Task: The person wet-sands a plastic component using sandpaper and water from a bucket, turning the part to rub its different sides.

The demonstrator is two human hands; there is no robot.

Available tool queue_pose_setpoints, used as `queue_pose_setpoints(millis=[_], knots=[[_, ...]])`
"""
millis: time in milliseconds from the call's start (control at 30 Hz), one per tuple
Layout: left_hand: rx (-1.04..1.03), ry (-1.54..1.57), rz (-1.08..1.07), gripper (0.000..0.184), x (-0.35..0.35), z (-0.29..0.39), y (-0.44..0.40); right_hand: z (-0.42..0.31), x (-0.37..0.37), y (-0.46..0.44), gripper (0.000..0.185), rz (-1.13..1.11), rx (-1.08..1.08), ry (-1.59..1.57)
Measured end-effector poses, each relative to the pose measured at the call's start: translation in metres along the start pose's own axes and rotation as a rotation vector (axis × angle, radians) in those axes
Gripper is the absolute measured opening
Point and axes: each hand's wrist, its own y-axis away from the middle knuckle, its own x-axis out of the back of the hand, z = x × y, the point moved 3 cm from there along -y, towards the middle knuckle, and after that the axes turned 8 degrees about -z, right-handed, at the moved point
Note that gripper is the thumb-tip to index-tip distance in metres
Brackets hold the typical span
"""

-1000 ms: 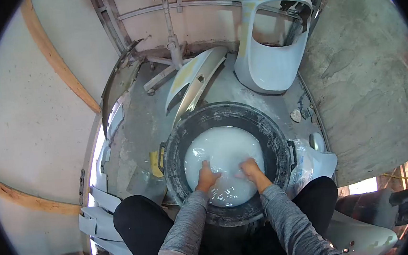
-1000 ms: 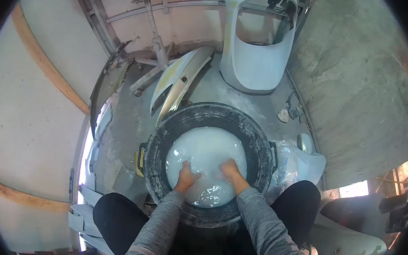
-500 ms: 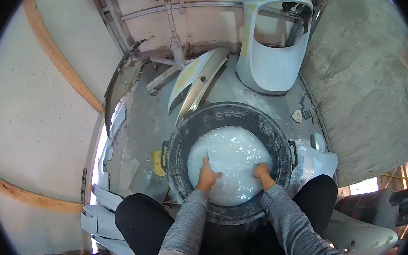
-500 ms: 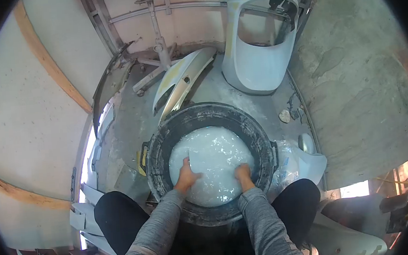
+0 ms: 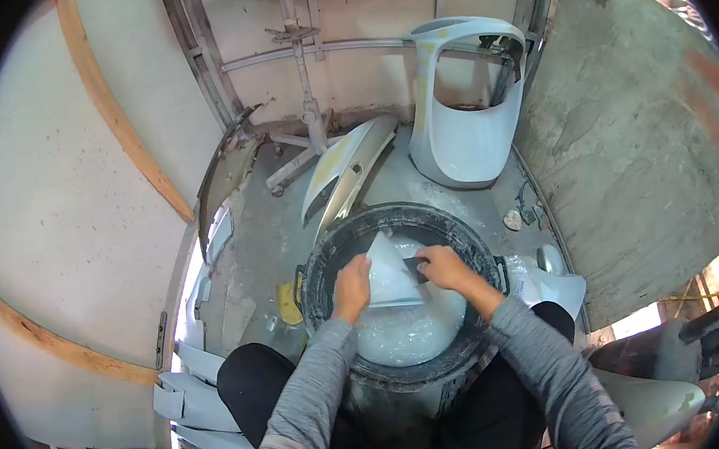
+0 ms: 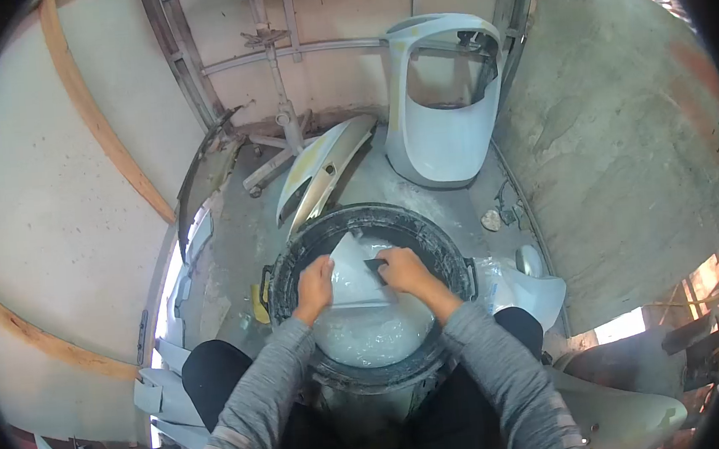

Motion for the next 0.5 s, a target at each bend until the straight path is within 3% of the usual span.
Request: queue_pose_setpoints(millis=[233, 300, 367, 467, 500], knots=[[-0.212, -0.342, -0.188, 0.049, 0.095, 0.123, -0.014, -0.025, 0.072, 0.013, 0.031, 0.128, -0.058, 0.106], [-0.202, -0.375, -0.214, 0.060, 0.100, 0.125, -0.011, -0.035, 0.075, 0.018, 0.032, 0.117, -0.169, -0.071], [-0.256, -0.397, -0.190, 0.065, 0.101, 0.125, -0.005, -0.028, 0.064, 0.019, 0.032, 0.200, -0.094, -0.032], [-0.341, -0.442, -0.131, 0.057, 0.098, 0.121, 0.000, -0.018, 0.045, 0.025, 0.030, 0.254, -0.068, -0.081], [-0.330, -0.436, -0.129, 0.057, 0.095, 0.117, 0.002, -0.011, 0.037, 0.025, 0.029, 0.171, -0.171, -0.280]])
